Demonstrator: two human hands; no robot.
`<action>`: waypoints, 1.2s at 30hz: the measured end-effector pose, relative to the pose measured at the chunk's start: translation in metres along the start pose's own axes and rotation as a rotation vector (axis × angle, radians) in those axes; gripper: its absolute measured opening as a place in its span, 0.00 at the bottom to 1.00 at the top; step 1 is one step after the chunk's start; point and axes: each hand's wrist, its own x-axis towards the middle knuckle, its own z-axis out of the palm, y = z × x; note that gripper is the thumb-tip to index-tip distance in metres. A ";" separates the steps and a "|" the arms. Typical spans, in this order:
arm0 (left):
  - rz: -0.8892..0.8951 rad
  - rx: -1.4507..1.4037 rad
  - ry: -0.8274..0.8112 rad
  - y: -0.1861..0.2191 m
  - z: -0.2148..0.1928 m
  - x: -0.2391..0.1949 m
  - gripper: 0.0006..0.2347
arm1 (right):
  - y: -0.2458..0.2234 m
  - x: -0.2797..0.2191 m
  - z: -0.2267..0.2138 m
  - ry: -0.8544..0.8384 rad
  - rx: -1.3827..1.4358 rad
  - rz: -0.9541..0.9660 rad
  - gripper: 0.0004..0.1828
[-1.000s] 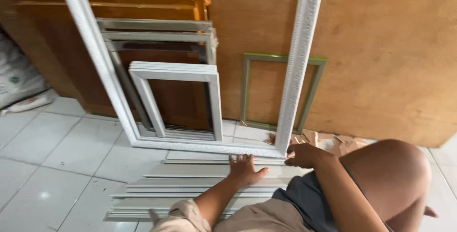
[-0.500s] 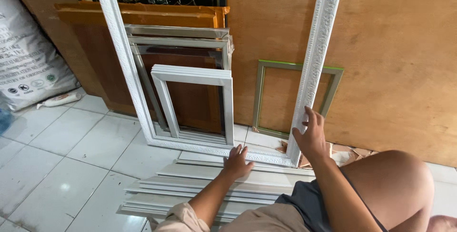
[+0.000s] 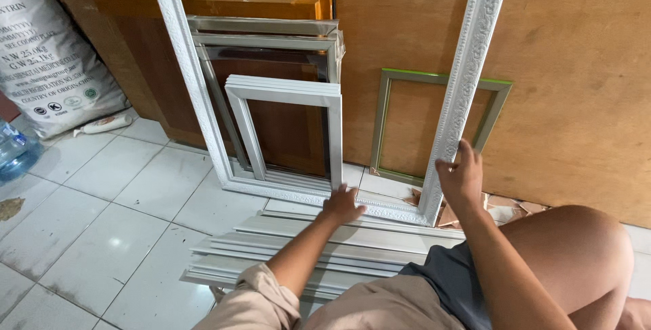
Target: The person assembles white ornate picture frames by joining mitered corners on the floor. They apply glue to the joints, press the pieces together, and wipe away excess adhesive. The person handles multiple frame pieces and stacks completed frames against a wall.
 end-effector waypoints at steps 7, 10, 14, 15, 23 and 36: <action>0.271 -0.048 0.528 0.065 -0.168 -0.043 0.27 | -0.073 0.059 -0.049 0.021 0.092 -0.016 0.41; 0.369 0.031 0.753 0.074 -0.226 -0.065 0.24 | -0.103 0.090 -0.069 0.006 0.086 -0.014 0.40; 0.435 0.046 0.893 0.080 -0.284 -0.083 0.25 | -0.149 0.114 -0.101 0.048 0.075 -0.078 0.38; 0.418 0.036 0.899 0.084 -0.297 -0.092 0.25 | -0.156 0.121 -0.107 0.058 0.090 -0.110 0.37; 0.357 0.103 0.967 0.108 -0.394 -0.152 0.27 | -0.223 0.167 -0.154 0.188 0.079 -0.271 0.37; 0.255 0.266 1.099 0.111 -0.456 -0.182 0.28 | -0.274 0.218 -0.191 0.334 0.146 -0.354 0.39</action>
